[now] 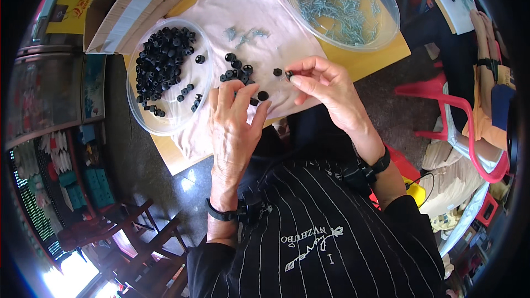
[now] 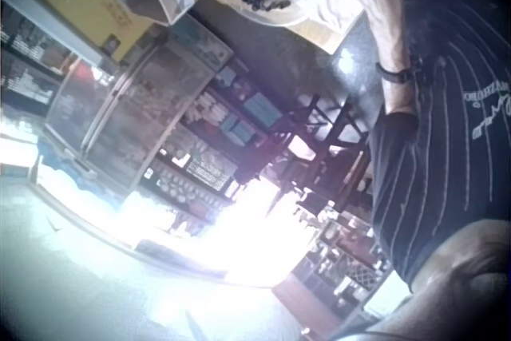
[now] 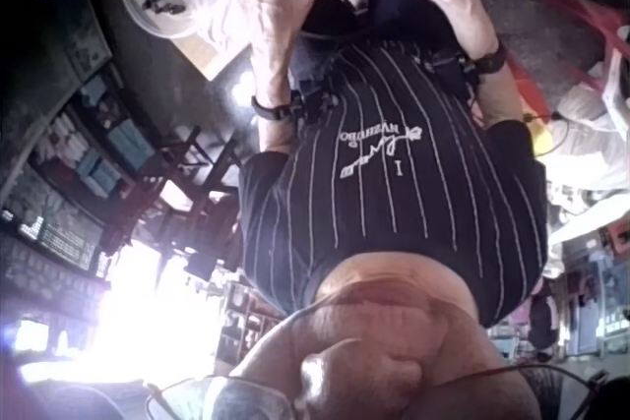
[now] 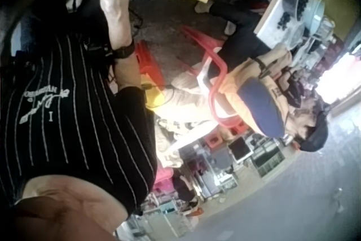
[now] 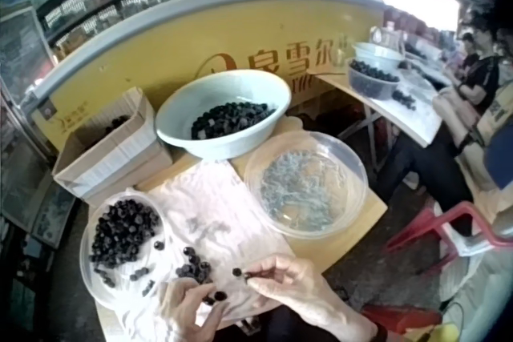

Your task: Assembling small blue plastic inserts into black plastic housings.

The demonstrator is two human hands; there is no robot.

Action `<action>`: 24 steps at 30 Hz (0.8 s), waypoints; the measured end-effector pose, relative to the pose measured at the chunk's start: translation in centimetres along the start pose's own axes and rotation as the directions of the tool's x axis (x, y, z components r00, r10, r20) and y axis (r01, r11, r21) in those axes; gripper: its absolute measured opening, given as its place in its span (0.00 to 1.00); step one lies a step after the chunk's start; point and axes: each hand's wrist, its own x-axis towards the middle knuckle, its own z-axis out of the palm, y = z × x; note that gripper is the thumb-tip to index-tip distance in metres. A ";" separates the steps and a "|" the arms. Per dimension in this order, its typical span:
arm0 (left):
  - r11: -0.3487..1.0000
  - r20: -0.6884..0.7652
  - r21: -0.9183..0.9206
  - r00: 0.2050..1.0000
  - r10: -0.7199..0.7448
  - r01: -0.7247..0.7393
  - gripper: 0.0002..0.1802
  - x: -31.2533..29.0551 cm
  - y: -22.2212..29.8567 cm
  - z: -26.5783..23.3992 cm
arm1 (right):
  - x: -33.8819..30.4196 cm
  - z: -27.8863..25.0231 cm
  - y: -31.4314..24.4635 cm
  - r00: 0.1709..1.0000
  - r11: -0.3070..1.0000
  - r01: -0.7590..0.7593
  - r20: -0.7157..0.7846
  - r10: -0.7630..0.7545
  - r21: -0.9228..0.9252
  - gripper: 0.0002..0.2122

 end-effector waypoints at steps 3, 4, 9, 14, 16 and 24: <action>1.000 -0.005 0.016 1.000 -0.026 0.026 0.15 -0.1 -0.4 0.7 | 0.0 -0.2 0.0 1.000 0.999 0.017 0.008 -0.017 -0.042 0.09; 0.999 -0.012 -0.011 0.999 -0.031 0.031 0.14 -0.1 -0.4 0.8 | -0.1 -0.2 0.1 1.000 0.999 0.023 -0.008 -0.023 -0.035 0.09; 0.974 -0.111 -0.225 0.993 -0.030 0.004 0.13 -0.1 0.6 0.5 | -0.9 0.7 0.0 0.997 0.993 0.044 -0.057 -0.051 -0.110 0.08; 0.704 -0.017 -0.703 0.987 -0.160 0.102 0.16 -1.0 0.5 0.2 | -3.2 3.1 -1.3 0.950 0.918 0.312 0.080 -0.302 -0.243 0.09; 0.487 0.110 -0.850 0.972 -0.206 0.199 0.15 -1.4 1.0 -0.2 | -3.4 3.6 -1.8 0.936 0.895 0.351 0.137 -0.325 -0.276 0.10; 0.187 0.168 -0.958 0.954 -0.247 0.217 0.17 -2.7 0.1 -0.7 | -3.6 5.0 -1.7 0.950 0.941 0.307 0.108 -0.294 -0.142 0.09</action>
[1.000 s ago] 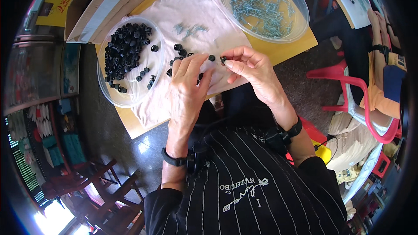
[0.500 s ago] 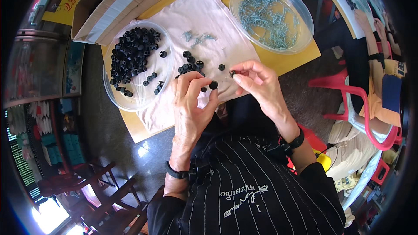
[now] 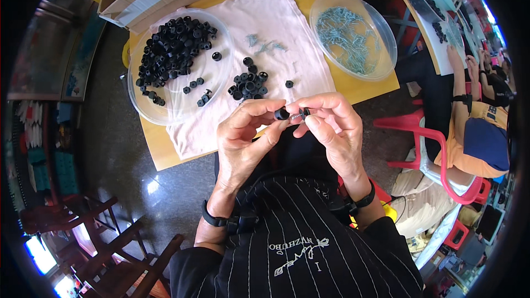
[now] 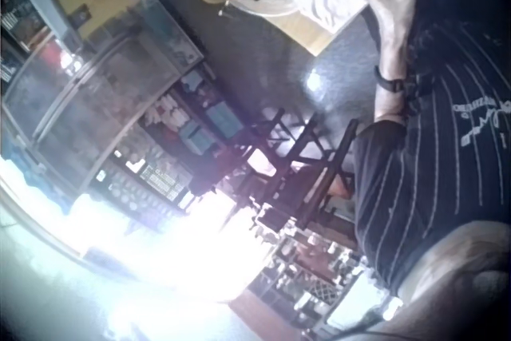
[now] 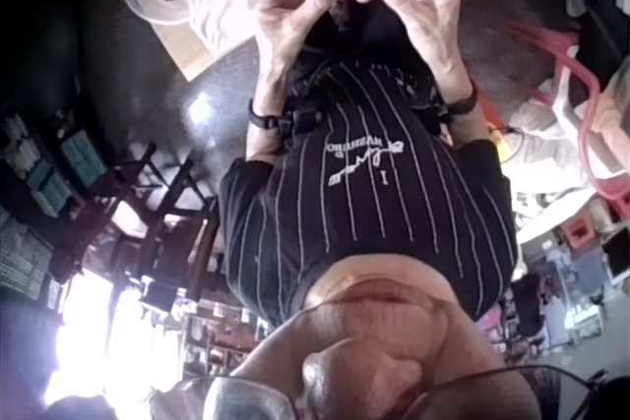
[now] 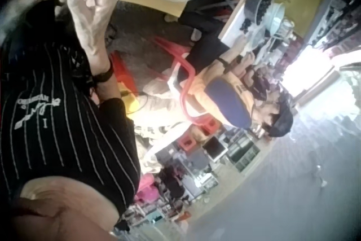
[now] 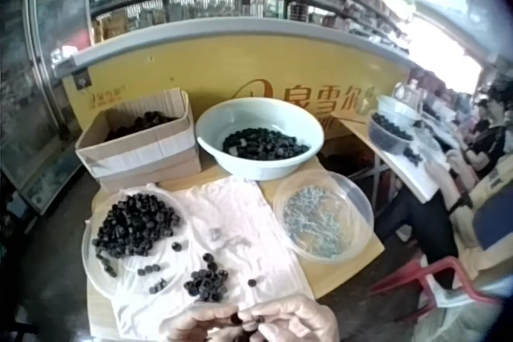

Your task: Assembling small blue plastic inserts into black plastic housings.

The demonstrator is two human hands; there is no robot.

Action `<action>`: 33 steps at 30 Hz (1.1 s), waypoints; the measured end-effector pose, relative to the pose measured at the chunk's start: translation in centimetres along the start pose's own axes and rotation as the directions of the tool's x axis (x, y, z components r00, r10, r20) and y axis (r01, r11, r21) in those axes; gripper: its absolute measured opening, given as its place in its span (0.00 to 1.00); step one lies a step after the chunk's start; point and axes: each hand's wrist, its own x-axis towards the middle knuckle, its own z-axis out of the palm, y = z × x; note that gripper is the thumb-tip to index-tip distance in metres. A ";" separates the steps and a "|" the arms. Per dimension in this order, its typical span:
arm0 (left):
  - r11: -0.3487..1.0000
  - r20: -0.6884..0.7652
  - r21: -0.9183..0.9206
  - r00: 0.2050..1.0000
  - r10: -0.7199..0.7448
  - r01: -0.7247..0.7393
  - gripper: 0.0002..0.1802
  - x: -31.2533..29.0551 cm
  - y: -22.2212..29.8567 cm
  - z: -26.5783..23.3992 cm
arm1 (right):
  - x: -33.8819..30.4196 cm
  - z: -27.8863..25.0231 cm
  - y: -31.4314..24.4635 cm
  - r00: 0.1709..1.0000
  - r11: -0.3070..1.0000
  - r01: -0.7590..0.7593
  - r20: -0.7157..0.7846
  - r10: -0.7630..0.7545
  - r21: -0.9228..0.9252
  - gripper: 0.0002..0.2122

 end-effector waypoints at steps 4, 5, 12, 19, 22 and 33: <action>0.990 0.052 0.057 0.991 0.124 -0.127 0.17 0.3 0.1 -0.4 | -0.2 0.9 -0.2 0.999 1.000 -0.010 -0.051 0.011 0.024 0.09; 0.989 0.057 0.035 0.989 0.139 -0.142 0.16 0.3 0.2 -0.5 | -0.2 0.9 -0.3 0.998 0.999 -0.018 -0.052 0.019 0.030 0.09; 0.988 0.064 -0.125 0.993 0.096 -0.087 0.15 0.0 0.6 -0.6 | -0.1 1.3 -0.2 0.998 0.995 -0.033 -0.044 0.038 0.090 0.10; 0.983 -0.055 -0.160 0.995 0.077 -0.085 0.14 -0.4 0.6 0.0 | 0.6 0.4 0.5 0.988 0.958 -0.154 0.014 0.155 0.241 0.11; 0.984 -0.080 -0.158 0.995 0.065 -0.077 0.14 -0.7 0.8 0.3 | 0.8 0.4 0.5 0.983 0.937 -0.171 -0.009 0.183 0.305 0.11; 0.945 -0.073 -0.325 0.997 0.011 -0.034 0.14 -0.3 0.2 0.8 | 0.9 1.2 -1.6 0.986 0.960 0.169 0.029 -0.167 -0.222 0.11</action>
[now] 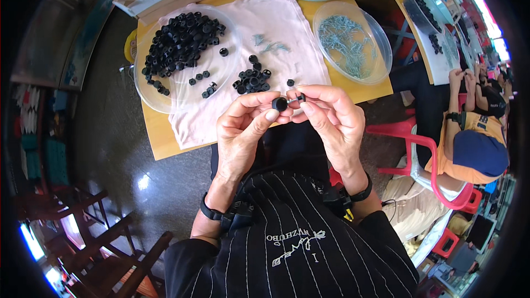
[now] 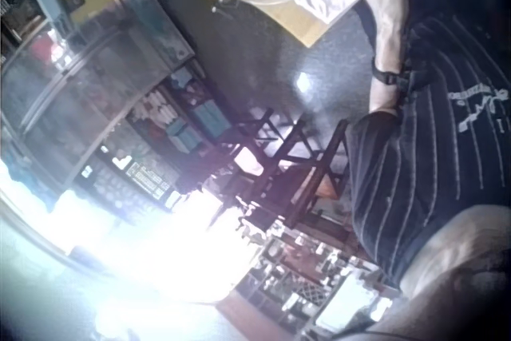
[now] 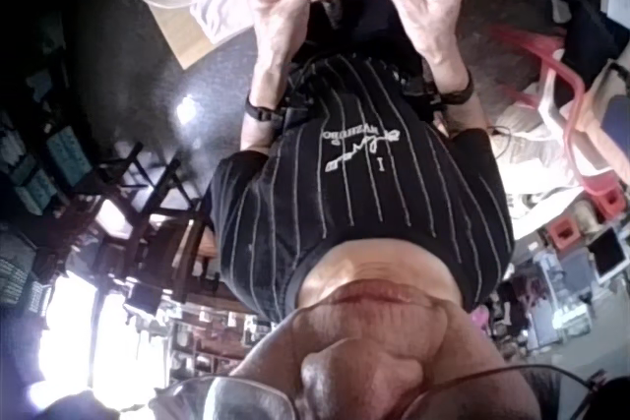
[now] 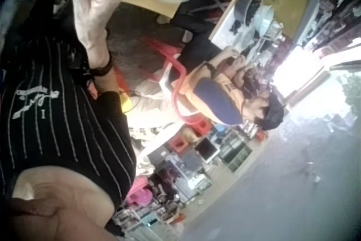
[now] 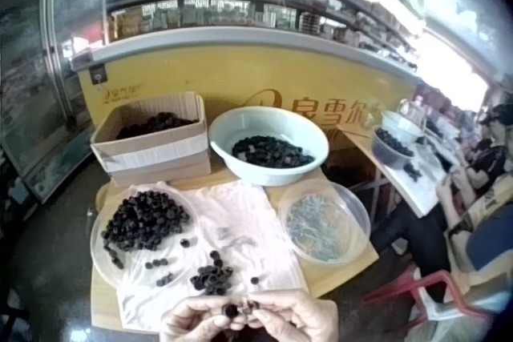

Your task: Assembling small blue plastic inserts into black plastic housings.

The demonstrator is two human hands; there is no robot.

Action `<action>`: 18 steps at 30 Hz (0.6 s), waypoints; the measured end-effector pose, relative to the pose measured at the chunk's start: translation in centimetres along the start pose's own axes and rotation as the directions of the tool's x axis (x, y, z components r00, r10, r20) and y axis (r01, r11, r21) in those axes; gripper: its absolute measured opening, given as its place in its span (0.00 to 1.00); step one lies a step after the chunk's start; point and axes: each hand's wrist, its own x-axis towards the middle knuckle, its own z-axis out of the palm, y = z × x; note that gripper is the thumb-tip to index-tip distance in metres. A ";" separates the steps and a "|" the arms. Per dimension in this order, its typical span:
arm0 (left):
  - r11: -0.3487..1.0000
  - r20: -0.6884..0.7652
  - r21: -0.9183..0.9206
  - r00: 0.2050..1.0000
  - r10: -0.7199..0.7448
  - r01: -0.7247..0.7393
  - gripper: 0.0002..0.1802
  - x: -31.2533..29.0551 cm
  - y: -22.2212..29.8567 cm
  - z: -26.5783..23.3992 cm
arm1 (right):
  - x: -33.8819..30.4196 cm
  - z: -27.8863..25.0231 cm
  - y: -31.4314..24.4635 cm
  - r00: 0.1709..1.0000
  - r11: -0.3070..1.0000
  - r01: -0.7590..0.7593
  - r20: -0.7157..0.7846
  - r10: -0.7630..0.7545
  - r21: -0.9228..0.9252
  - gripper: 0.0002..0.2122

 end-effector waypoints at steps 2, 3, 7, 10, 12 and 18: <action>1.000 0.018 -0.018 1.000 0.000 0.001 0.15 0.1 -0.4 -0.3 | 0.1 -0.1 -0.2 0.998 0.983 0.062 -0.011 -0.065 -0.171 0.10; 0.999 0.028 -0.042 1.000 0.006 -0.005 0.15 0.2 -0.5 -0.5 | 0.1 -0.1 -0.3 0.995 0.968 0.093 -0.004 -0.096 -0.234 0.10; 0.999 0.045 -0.050 0.999 -0.011 0.013 0.15 0.6 -0.4 -0.3 | 0.4 -0.3 -0.7 0.983 0.910 0.173 0.012 -0.182 -0.377 0.11; 0.999 0.039 -0.040 0.999 -0.008 0.010 0.15 0.8 -0.4 -0.4 | 0.6 -0.3 -0.4 0.975 0.880 0.210 0.021 -0.222 -0.426 0.11; 0.999 0.044 -0.032 0.999 -0.006 0.007 0.15 1.0 -0.3 -0.4 | 0.7 -0.3 -0.3 0.973 0.876 0.216 0.017 -0.232 -0.432 0.11; 1.000 0.042 -0.013 0.999 0.021 -0.020 0.15 1.1 -0.3 -0.2 | 1.0 -0.4 -0.2 0.958 0.824 0.272 0.062 -0.279 -0.498 0.12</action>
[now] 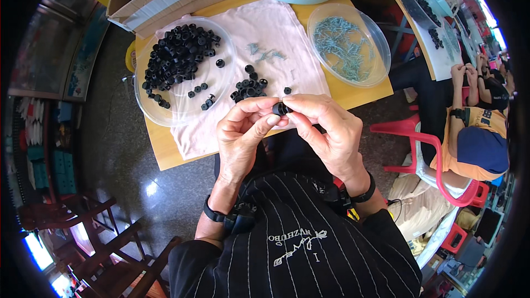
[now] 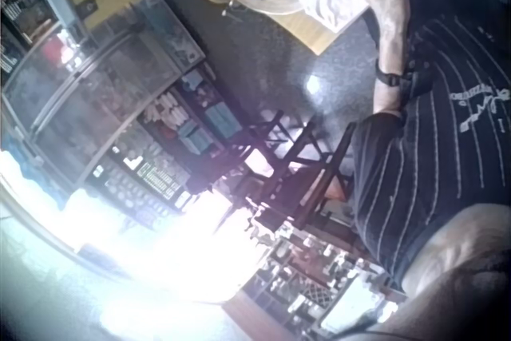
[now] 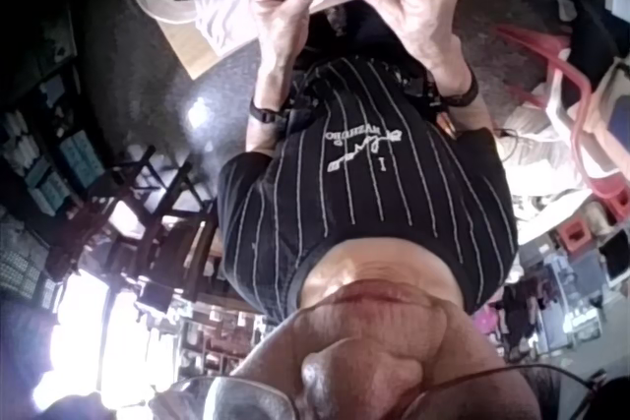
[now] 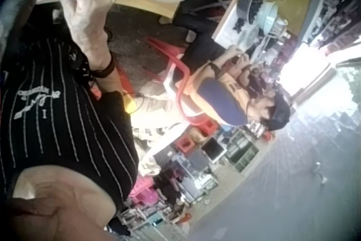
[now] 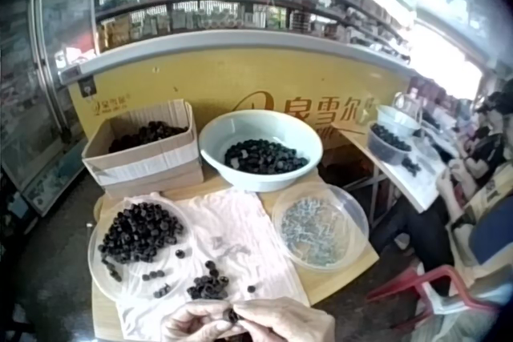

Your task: Assembling small blue plastic inserts into black plastic housings.

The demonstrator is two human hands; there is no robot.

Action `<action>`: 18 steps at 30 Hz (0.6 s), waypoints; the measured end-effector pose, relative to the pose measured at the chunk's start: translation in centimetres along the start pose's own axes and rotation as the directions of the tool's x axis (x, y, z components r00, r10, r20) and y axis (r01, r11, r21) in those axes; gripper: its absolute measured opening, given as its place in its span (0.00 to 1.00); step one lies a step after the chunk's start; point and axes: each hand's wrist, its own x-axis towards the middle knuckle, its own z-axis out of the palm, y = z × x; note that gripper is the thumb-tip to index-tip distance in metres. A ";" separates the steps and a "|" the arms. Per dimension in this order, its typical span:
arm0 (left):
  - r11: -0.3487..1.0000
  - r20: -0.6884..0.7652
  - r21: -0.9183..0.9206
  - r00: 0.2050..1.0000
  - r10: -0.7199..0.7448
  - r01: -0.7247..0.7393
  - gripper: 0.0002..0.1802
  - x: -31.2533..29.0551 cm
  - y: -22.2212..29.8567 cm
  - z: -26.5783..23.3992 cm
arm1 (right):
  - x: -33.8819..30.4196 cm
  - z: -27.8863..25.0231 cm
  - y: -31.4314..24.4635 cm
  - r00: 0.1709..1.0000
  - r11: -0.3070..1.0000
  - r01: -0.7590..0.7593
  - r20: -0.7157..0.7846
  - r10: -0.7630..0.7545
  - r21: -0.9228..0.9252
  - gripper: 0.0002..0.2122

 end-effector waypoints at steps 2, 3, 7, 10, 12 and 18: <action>1.000 -0.005 0.011 1.000 0.002 -0.002 0.14 0.1 -0.1 0.0 | 0.0 0.0 0.2 0.999 0.999 0.044 0.015 -0.044 -0.028 0.13; 0.999 0.004 0.030 1.000 0.013 -0.013 0.14 0.1 -0.1 0.0 | 0.0 0.0 0.3 0.999 0.999 0.046 0.014 -0.045 -0.028 0.13; 0.996 0.013 0.072 0.999 0.053 -0.054 0.13 0.0 -0.1 0.1 | -0.2 0.1 0.6 0.998 0.998 0.066 0.023 -0.066 0.008 0.13; 0.990 0.022 0.120 0.997 0.077 -0.079 0.13 0.0 -0.3 -0.1 | -0.9 0.5 0.8 1.000 0.998 0.011 0.017 -0.012 0.064 0.12; 0.982 0.019 0.162 0.996 0.090 -0.092 0.13 -0.1 -0.4 -0.2 | -0.9 0.6 0.9 0.999 0.994 -0.034 0.014 0.032 0.103 0.12; 0.975 0.023 0.183 0.992 0.122 -0.124 0.13 -0.2 0.1 0.6 | -1.0 0.7 0.6 0.997 0.985 -0.078 0.001 0.079 0.152 0.10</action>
